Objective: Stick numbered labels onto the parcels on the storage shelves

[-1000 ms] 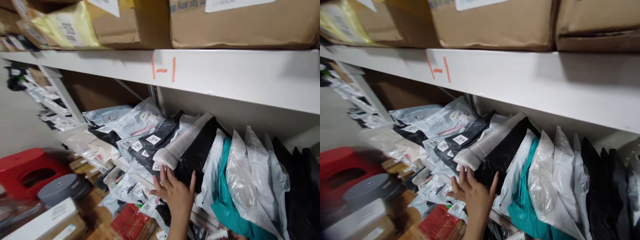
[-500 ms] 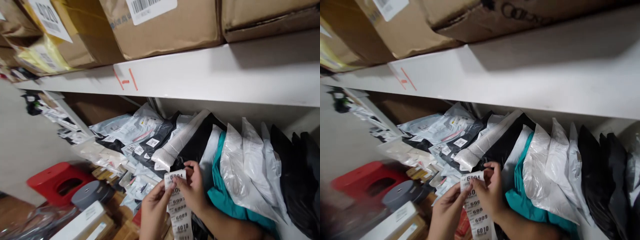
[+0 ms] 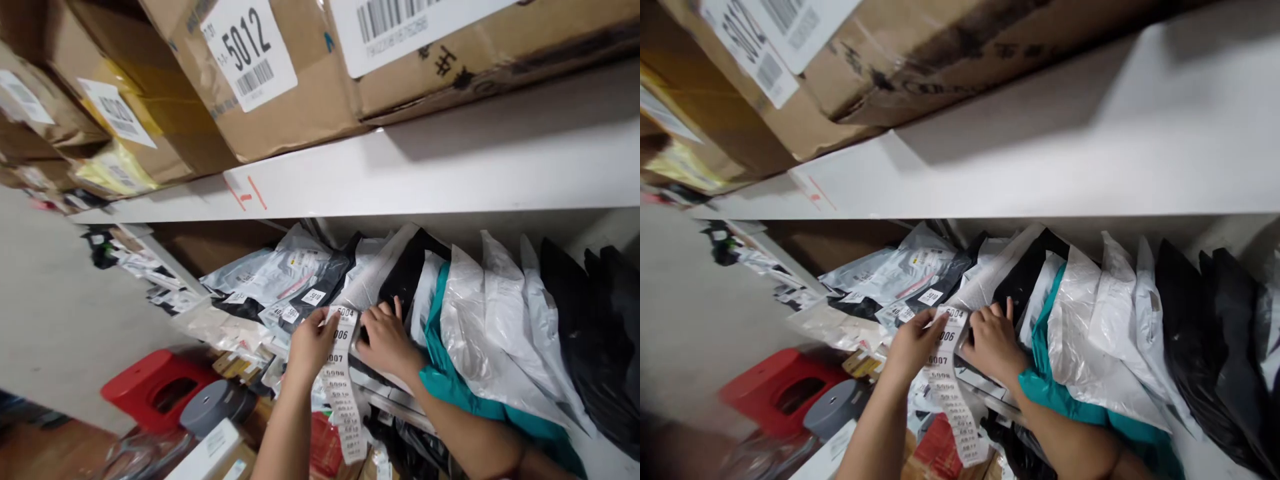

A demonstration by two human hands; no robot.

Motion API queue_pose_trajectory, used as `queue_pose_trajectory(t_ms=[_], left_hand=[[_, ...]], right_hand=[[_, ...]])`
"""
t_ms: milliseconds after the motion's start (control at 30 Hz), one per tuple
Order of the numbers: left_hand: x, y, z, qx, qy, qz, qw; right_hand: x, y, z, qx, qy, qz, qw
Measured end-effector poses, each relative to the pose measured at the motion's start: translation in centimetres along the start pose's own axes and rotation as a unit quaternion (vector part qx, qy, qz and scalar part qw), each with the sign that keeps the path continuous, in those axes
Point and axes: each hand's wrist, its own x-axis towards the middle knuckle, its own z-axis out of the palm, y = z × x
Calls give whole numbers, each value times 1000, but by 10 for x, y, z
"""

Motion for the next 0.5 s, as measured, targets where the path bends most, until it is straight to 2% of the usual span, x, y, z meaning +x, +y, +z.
queue_pose_trajectory(t_ms=[100,200,367,500], left_hand=[[9,2,3,87,-30,15,996],[11,-2,3,113,-62,17,991],[10,-3,0,-13,-127,-16,992],[7,-1,0,-81,-157,-37,984]], right_hand=[[-1,9,-4,-9,28,48,998],[-3,14,-1,-22,17,6,1000],[-3,12,7,-7,16,-26,999],[1,7,7,43,25,16,999]])
